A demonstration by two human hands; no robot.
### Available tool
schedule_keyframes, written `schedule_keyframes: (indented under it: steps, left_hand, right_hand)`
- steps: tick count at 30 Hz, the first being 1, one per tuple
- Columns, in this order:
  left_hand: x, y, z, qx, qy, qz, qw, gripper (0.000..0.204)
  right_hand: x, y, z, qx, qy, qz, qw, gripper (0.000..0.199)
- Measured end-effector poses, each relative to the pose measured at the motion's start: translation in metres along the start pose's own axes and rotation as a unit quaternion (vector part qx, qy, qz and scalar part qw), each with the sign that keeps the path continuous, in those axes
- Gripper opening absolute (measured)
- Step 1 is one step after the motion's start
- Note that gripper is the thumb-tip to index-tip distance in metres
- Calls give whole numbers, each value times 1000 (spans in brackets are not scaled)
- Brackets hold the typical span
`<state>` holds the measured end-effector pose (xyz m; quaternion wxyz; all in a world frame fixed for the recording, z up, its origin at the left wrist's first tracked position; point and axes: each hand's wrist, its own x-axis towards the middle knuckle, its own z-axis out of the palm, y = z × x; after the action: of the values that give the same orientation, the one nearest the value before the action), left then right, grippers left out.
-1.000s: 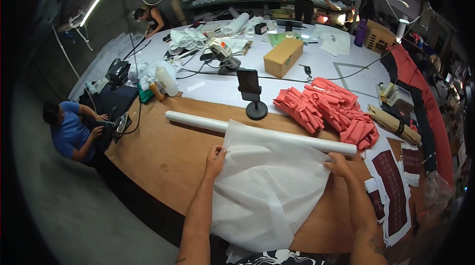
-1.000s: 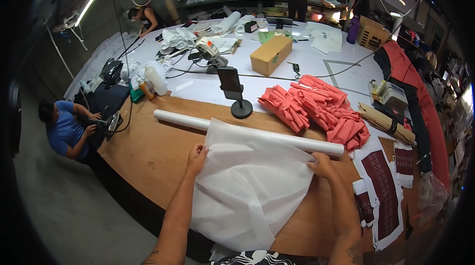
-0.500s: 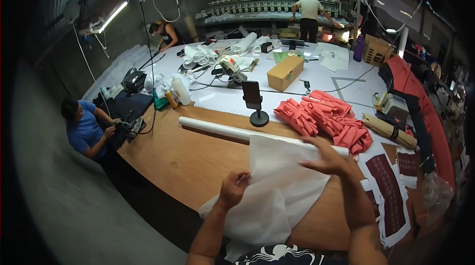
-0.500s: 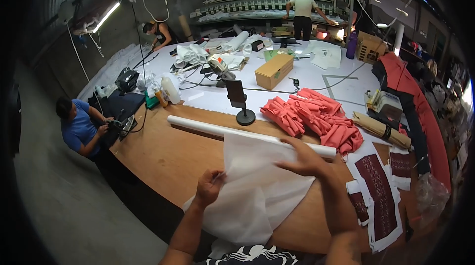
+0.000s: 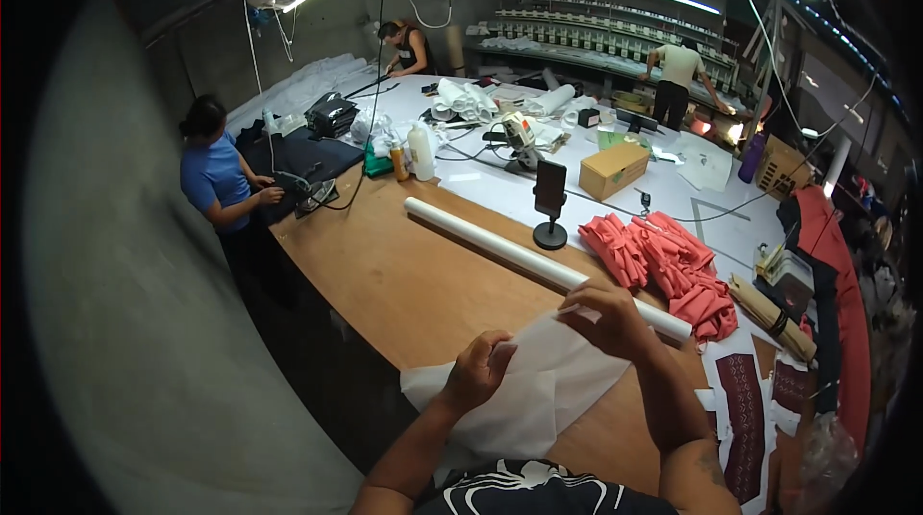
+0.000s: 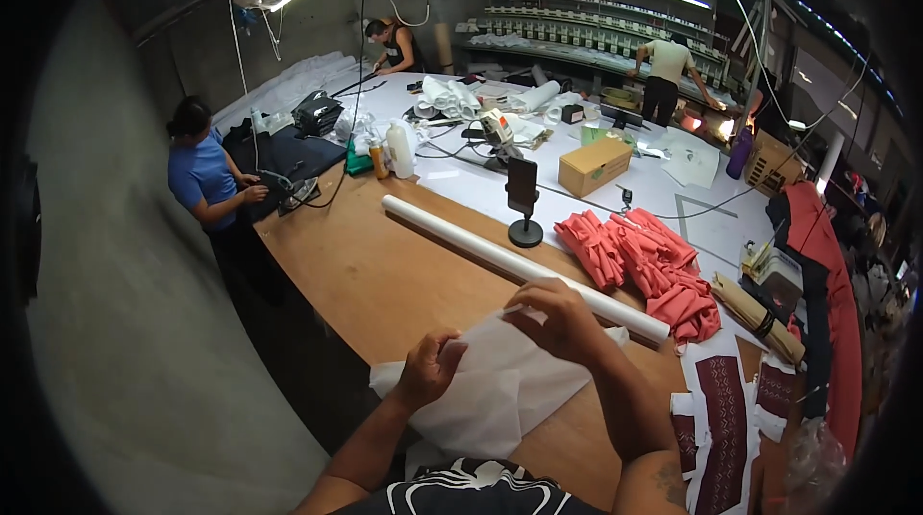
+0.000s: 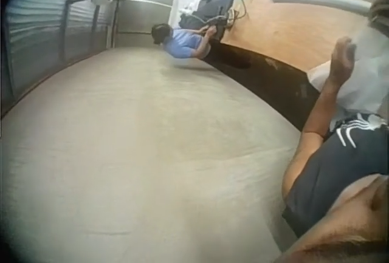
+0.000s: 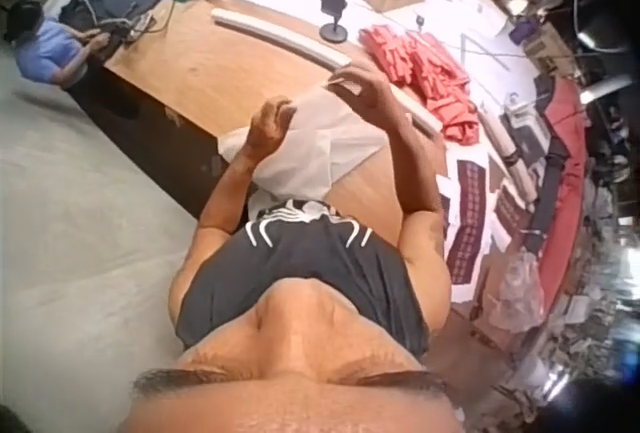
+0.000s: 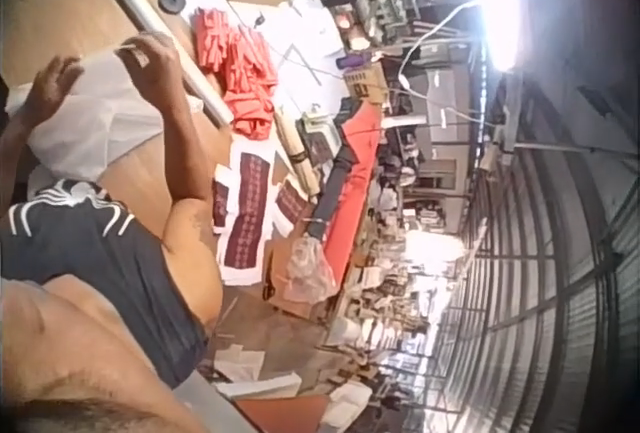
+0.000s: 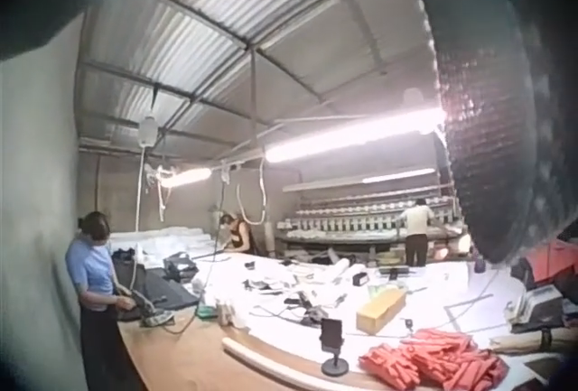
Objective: Aligning a white paper stabilizer over embroidered fabric pieces on a workbench and cutting it with scissors.
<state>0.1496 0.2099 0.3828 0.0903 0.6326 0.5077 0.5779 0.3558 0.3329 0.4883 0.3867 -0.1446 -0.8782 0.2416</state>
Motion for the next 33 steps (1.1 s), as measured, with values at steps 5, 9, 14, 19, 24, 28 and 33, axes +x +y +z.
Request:
schedule_keyframes:
  steps: [5,9,14,19,24,28,33]
  left_hand:
    - [8,-3,9,45,-5,64,997,15]
    - [13,2,17,34,-23,71,997,17]
    - [9,10,19,21,-61,95,993,22]
    - [5,8,18,16,-78,80,994,22]
    - [3,7,11,53,-49,92,993,23]
    - [1,16,-11,60,-13,22,998,22]
    - [2,34,-60,-15,-130,-60,990,17]
  right_hand:
    - [-29,-9,-8,8,18,1,1000,17]
    - [-46,8,-25,71,-40,50,995,17]
    - [-29,55,-34,207,-132,102,964,21]
    - [-8,80,-14,253,-194,109,941,27]
    - [23,55,-5,186,-220,133,948,25]
    - [52,10,-20,93,-215,64,970,9]
    - [99,-52,-38,26,-187,-48,981,9]
